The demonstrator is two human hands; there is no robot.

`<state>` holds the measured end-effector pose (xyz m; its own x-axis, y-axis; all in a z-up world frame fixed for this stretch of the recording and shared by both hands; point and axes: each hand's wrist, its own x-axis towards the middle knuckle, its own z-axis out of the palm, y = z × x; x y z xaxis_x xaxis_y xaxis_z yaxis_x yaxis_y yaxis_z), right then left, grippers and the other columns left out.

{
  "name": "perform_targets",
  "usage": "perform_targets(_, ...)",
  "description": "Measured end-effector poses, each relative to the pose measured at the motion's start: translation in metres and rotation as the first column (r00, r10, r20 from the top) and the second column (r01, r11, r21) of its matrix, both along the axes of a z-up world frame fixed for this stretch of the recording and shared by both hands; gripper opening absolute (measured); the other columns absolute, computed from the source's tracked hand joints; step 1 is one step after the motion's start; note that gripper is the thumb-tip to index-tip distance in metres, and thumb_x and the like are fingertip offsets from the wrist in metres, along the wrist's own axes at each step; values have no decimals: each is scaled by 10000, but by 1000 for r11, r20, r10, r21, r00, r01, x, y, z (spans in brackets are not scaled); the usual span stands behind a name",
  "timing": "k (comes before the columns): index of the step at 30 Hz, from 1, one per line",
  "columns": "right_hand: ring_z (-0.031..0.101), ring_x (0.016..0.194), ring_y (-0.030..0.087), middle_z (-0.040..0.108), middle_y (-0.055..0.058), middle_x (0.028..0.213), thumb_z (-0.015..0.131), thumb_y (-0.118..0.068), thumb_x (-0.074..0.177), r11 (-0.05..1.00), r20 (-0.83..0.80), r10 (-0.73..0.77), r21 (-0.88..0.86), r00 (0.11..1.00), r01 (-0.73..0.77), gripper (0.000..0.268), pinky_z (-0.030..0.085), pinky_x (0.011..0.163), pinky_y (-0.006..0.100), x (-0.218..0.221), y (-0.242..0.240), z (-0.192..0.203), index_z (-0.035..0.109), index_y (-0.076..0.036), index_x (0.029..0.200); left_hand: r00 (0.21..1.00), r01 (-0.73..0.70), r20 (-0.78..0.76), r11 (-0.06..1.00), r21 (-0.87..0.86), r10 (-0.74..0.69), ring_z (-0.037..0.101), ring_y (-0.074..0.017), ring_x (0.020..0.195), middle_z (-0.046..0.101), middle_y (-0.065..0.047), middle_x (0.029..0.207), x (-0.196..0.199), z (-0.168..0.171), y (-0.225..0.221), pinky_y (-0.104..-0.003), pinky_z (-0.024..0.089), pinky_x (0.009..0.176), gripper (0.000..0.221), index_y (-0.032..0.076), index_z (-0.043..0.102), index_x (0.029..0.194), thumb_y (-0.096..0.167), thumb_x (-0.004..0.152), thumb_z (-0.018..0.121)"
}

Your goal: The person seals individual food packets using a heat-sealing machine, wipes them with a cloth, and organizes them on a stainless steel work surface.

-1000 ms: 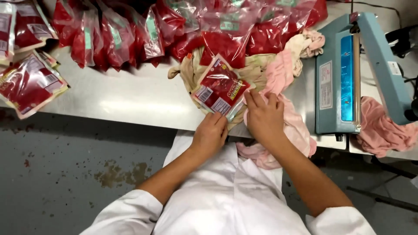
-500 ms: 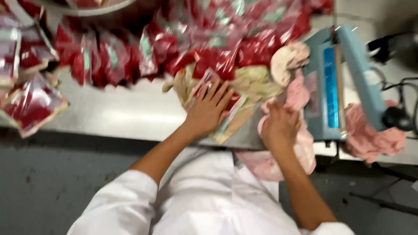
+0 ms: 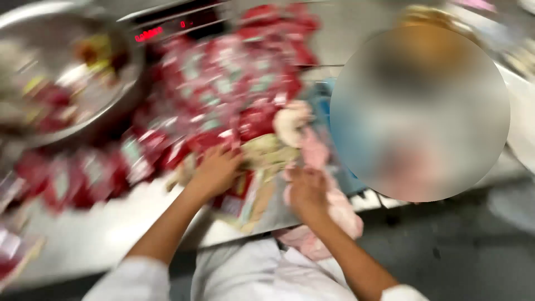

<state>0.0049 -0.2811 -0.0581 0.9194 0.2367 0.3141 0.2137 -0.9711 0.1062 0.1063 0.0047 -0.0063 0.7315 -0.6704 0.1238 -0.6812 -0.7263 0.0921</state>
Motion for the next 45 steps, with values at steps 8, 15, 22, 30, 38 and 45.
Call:
perform_targets(8,652,1046,246,734,-77,1319,557,-226,790,980,179,157,92,971,-175,482,464,987,408,-4,-8,8,747,-296,1227,999,15,28,997,76,-17,559,-266,1048,645,-24,995,-3,38,-12,-482,425,923,142,223,716,893,163,816,612)
perform_targets(15,556,1080,375,741,-99,1437,606,-221,885,990,310,0,134,951,-44,481,518,850,523,-5,-9,-5,795,-296,1321,993,112,-2,976,-189,-114,603,-322,543,541,-59,522,-105,134,45,-640,57,1249,160,91,504,900,-7,776,485)
perform_targets(22,749,1104,212,837,33,1342,529,-168,850,968,433,213,31,876,-251,506,368,1061,395,26,-32,-43,839,-164,1250,892,-439,-377,674,-594,249,552,-128,588,578,-9,729,-154,138,187,-274,469,525,192,135,493,985,274,1066,389)
perform_targets(30,733,1065,361,772,290,1116,550,85,1041,871,380,299,266,875,-413,250,583,910,438,-28,33,57,768,151,1142,40,-503,-387,-316,-804,921,728,-235,919,426,-218,1512,-180,154,377,-330,673,732,581,42,304,1486,166,1008,611)
perform_targets(38,641,1040,328,678,203,1152,462,57,1098,771,425,449,260,786,-582,208,514,937,419,16,7,8,580,99,932,110,-477,-132,-65,-876,985,520,-401,1307,370,-200,1432,-173,113,349,-497,473,1061,425,37,448,1383,46,973,559)
perform_targets(45,713,833,403,754,242,896,457,55,900,734,504,381,345,775,-585,309,555,754,495,26,4,0,717,157,1033,480,-585,91,395,-708,873,651,-325,829,688,-129,908,-6,123,387,-465,481,765,180,62,676,1005,126,938,521)
